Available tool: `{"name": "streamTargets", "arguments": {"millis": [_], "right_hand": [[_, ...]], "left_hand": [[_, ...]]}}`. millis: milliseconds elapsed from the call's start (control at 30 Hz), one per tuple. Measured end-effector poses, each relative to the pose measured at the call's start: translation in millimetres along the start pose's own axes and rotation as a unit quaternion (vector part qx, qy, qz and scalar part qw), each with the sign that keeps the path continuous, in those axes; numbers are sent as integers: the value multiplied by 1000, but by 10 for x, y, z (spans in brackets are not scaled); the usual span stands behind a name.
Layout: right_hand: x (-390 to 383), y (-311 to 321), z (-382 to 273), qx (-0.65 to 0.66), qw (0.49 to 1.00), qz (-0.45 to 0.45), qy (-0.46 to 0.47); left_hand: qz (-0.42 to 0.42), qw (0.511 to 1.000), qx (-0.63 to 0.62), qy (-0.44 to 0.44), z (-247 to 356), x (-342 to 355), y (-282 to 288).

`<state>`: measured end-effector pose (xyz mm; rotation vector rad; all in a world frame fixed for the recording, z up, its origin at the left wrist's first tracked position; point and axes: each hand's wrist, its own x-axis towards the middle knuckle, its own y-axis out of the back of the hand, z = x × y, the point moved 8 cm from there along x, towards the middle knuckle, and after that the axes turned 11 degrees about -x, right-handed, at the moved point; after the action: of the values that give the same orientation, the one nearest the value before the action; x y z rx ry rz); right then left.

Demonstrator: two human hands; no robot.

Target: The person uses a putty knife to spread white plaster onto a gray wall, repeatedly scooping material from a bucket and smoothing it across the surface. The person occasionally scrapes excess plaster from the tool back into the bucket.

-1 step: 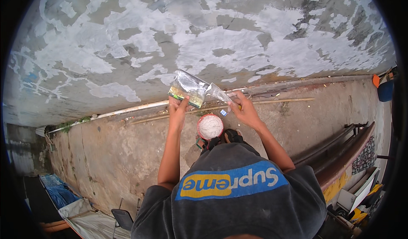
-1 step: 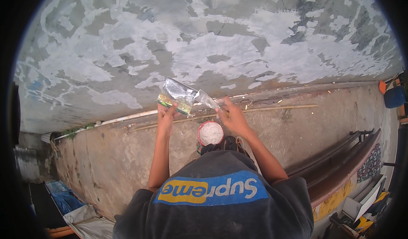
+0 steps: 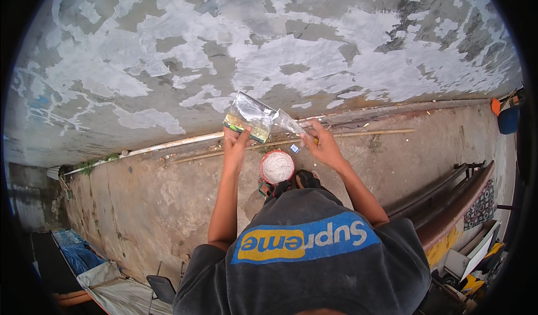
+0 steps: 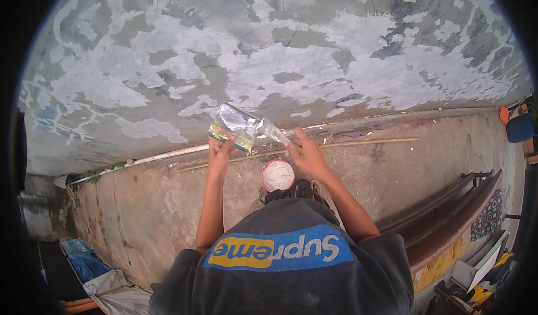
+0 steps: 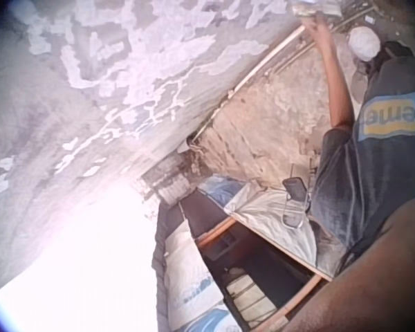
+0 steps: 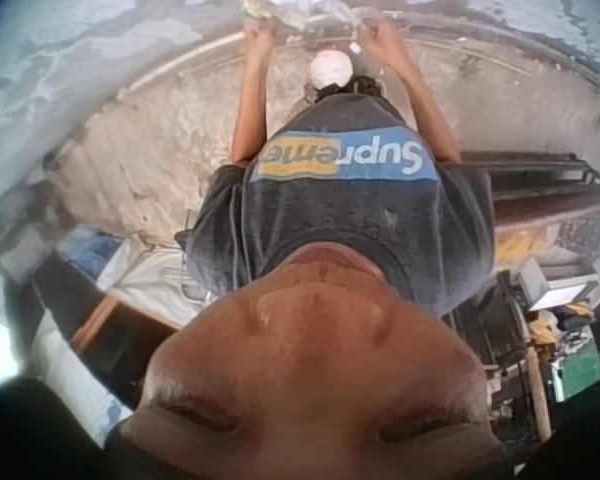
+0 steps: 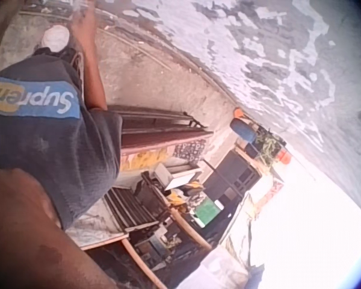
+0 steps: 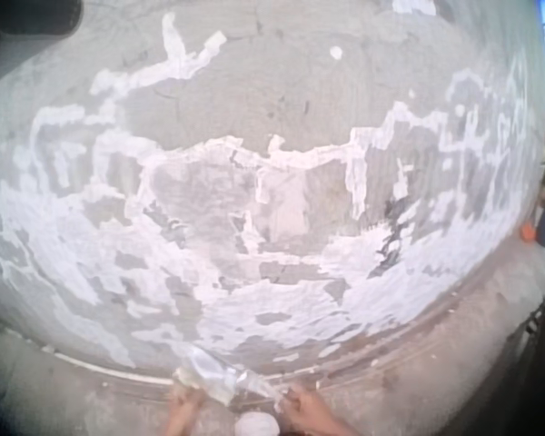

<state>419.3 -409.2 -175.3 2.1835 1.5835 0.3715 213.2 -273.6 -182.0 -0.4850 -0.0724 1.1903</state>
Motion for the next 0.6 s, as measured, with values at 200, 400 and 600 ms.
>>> {"name": "streamTargets", "arguments": {"millis": [200, 400, 600], "right_hand": [[144, 18, -252, 8, 998, 35, 55], [369, 330, -368, 229, 973, -10, 3], [209, 245, 5, -63, 997, -40, 19]], "left_hand": [[-73, 992, 102, 9, -146, -61, -251], [-14, 999, -1, 39, -282, 54, 38], [10, 999, 21, 41, -111, 50, 45]]}}
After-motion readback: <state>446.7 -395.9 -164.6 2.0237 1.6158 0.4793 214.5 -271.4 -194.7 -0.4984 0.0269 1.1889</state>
